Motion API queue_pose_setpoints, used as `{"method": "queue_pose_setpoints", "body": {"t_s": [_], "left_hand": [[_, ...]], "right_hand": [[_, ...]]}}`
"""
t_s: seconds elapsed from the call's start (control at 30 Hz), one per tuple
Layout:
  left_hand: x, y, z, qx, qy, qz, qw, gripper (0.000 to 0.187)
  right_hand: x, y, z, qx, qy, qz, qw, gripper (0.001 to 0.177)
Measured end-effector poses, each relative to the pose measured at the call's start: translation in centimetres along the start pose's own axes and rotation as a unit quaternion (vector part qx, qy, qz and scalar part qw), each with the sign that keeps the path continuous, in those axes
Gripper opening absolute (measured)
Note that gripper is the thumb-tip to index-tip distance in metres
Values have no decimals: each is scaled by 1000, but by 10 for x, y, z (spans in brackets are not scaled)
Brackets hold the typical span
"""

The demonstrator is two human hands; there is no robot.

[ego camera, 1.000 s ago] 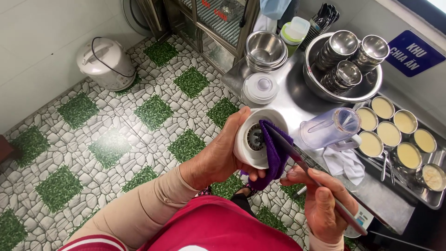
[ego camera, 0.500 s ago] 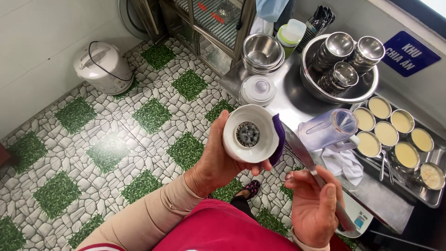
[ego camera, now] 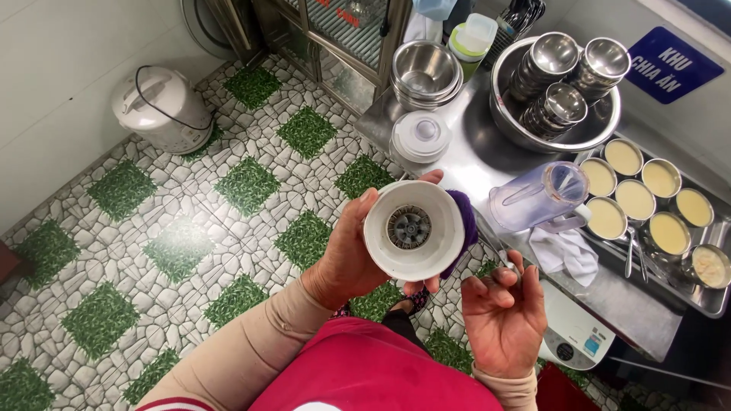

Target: The person cleans a white plastic blender blade assembly using a purple cloth and a metal spoon. They wipe the interior and blade area repeatedly, then use the spoon to scrape residue from the blade and interior surfaces.

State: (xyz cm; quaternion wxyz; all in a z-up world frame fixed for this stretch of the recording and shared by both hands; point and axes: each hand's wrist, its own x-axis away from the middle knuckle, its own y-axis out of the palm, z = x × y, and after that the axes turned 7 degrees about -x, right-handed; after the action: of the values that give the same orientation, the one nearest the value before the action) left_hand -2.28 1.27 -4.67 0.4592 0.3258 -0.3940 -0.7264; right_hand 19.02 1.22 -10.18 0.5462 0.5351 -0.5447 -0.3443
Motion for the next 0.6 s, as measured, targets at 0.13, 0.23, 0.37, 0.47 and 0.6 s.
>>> {"method": "queue_pose_setpoints", "body": {"t_s": [0.13, 0.23, 0.37, 0.47, 0.6], "left_hand": [[5, -4, 7, 2, -21, -43, 999, 88], [5, -16, 0, -18, -14, -34, 999, 67], [4, -12, 9, -12, -12, -10, 1000, 78], [6, -12, 19, -18, 5, 25, 1000, 78], [6, -12, 31, -30, 10, 33, 999, 69]], "right_hand": [[0, 1, 2, 0, 20, 6, 1000, 24], [0, 5, 4, 4, 29, -4, 1000, 26], [5, 27, 9, 72, -19, -10, 997, 25], [11, 42, 9, 161, -91, -12, 983, 24], [13, 27, -4, 271, -179, 3, 946, 32]]}}
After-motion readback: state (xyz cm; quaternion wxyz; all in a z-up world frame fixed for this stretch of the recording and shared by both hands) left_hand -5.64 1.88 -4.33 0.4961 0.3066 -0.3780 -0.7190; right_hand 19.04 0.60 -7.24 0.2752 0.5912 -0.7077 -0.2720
